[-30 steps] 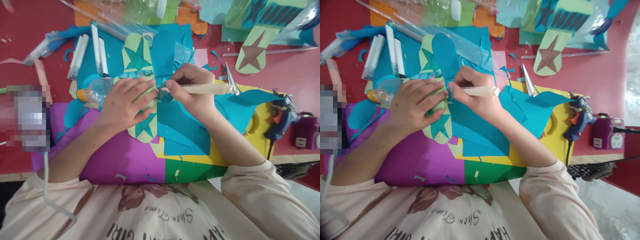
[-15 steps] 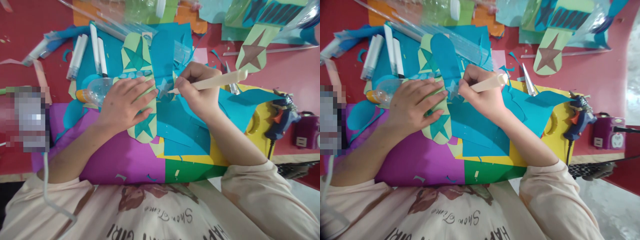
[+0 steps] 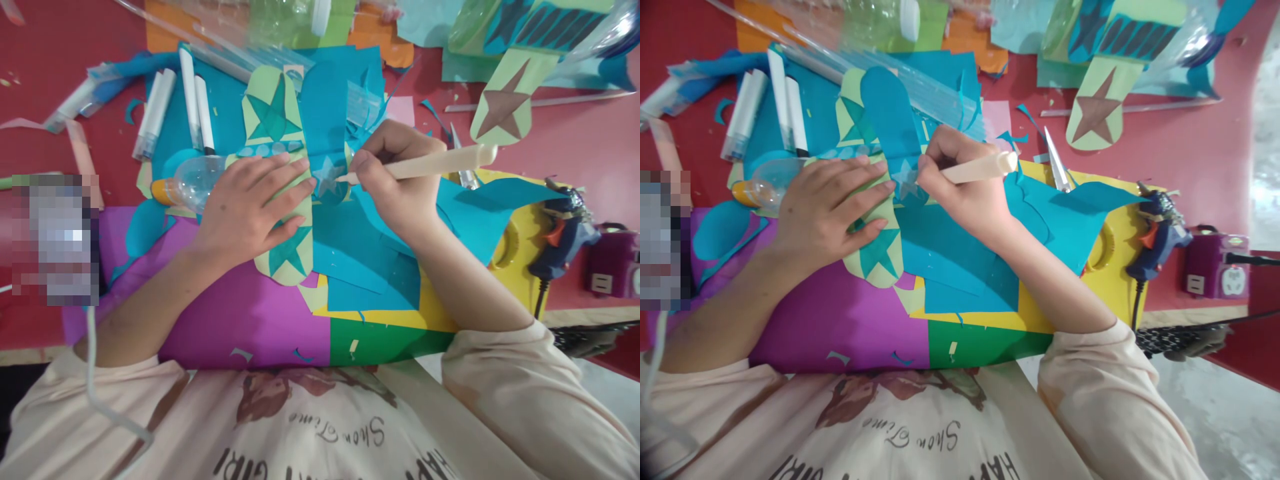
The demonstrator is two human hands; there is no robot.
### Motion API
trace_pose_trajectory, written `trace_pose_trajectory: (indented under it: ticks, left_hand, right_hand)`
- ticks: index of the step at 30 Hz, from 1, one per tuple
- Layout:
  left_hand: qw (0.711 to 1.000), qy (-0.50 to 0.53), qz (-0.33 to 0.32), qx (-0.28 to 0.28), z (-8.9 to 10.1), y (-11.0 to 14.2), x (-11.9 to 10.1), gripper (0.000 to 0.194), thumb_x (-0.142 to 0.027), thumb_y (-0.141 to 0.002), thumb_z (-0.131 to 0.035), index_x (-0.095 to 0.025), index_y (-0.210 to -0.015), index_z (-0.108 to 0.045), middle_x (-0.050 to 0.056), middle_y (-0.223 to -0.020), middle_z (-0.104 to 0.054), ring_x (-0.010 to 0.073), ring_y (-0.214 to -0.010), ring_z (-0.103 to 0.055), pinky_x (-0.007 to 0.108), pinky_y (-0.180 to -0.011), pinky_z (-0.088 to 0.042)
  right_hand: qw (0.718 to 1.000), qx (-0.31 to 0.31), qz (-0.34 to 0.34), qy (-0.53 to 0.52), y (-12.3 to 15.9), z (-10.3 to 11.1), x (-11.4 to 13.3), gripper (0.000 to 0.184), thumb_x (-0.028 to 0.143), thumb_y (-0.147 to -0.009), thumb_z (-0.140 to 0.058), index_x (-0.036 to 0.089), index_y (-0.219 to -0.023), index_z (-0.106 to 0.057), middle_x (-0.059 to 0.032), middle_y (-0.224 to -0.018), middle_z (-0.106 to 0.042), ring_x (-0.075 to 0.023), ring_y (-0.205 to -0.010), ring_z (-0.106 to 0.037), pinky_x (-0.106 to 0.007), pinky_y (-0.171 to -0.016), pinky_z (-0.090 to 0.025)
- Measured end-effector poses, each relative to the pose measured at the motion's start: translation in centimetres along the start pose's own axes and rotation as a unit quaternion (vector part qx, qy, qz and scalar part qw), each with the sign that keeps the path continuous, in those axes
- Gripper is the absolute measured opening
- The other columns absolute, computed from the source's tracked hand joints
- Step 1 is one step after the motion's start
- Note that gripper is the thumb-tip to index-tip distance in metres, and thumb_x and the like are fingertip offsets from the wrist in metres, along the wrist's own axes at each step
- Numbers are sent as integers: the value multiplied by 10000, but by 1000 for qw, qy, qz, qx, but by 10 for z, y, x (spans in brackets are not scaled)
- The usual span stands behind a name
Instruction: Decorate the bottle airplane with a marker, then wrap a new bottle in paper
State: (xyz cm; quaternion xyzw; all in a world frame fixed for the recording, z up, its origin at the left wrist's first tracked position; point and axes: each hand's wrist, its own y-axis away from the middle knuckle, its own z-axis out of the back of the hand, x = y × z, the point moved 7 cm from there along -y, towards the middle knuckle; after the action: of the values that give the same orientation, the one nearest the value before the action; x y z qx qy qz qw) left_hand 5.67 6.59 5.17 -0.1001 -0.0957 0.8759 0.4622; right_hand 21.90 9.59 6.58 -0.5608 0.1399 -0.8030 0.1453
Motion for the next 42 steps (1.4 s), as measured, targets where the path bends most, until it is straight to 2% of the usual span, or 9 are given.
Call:
trace_pose_trajectory:
  ticks: [5, 11, 16, 23, 27, 32, 35, 40, 42]
  left_hand:
    - [999, 33, 20, 28, -3, -2, 2, 413, -396, -1008, -380, -193, -1359, -456, 101, -1441, -520, 321, -1360, -470, 533, -1073, -427]
    - [995, 61, 52, 64, -6, -3, 4, 431, -408, -1007, -351, -202, -1366, -474, 77, -1457, -504, 306, -1392, -427, 533, -1119, -378]
    - [996, 70, 36, 38, -6, -1, 5, 437, -423, -1005, -374, -211, -1380, -445, 80, -1475, -482, 314, -1392, -425, 535, -1121, -371]
    - [1000, 7, -1, 20, -6, 2, 2, 445, -409, -1013, -373, -184, -1394, -416, 105, -1470, -484, 304, -1378, -444, 500, -1081, -414]
    - [1000, 22, 9, 9, -3, 0, 1, 426, -403, -1004, -396, -203, -1377, -447, 95, -1469, -495, 301, -1362, -465, 498, -1083, -418]
    - [998, 50, 31, 29, -4, -2, 2, 419, -394, -995, -401, -197, -1355, -486, 95, -1462, -504, 318, -1365, -465, 523, -1085, -414]
    - [999, 43, 26, 10, -1, -2, 2, 402, -370, -992, -415, -209, -1352, -489, 86, -1453, -516, 308, -1357, -477, 505, -1079, -426]
    - [995, -45, -41, -81, 11, -1, -8, 364, -338, -975, -476, -157, -1288, -515, 123, -1334, -617, 296, -1220, -600, 434, -951, -519]
    - [994, -51, -42, -85, 11, -1, -8, 364, -329, -970, -490, -143, -1282, -515, 130, -1328, -618, 300, -1219, -599, 435, -952, -515]
  right_hand:
    - [1000, 18, 6, 12, -1, -2, 3, 360, 381, -849, -574, 215, -561, -435, 55, -503, -449, -64, -459, -434, -231, -443, -359]
    - [1000, -2, 24, 5, 0, 1, 3, 299, 315, -842, -556, 216, -583, -444, 53, -510, -465, -68, -461, -433, -229, -435, -354]
    - [999, 45, 4, 19, 2, -5, -2, 337, 362, -874, -569, 208, -597, -454, 53, -527, -451, -69, -492, -455, -236, -474, -391]
    - [999, 44, -11, 14, 4, -5, -5, 288, 304, -871, -565, 207, -619, -465, 52, -552, -449, -73, -518, -467, -241, -502, -398]
    - [998, 56, -7, 22, 4, -6, -5, 271, 239, -834, -564, 206, -590, -449, 50, -550, -441, -73, -511, -447, -249, -516, -405]
    - [998, 51, -29, 37, 3, -7, -7, 290, 312, -831, -568, 213, -590, -441, 48, -534, -427, -81, -507, -431, -249, -500, -402]
    - [997, 54, -26, 39, 3, -7, -5, 312, 335, -836, -566, 215, -584, -426, 47, -535, -426, -78, -500, -417, -249, -501, -409]
    - [997, 57, -27, 41, 3, -8, -4, 304, 307, -820, -554, 213, -570, -410, 50, -528, -422, -72, -498, -406, -241, -496, -376]
    - [998, 55, -18, 33, 3, -7, -2, 278, 275, -807, -546, 212, -572, -413, 52, -527, -427, -66, -486, -392, -238, -484, -354]
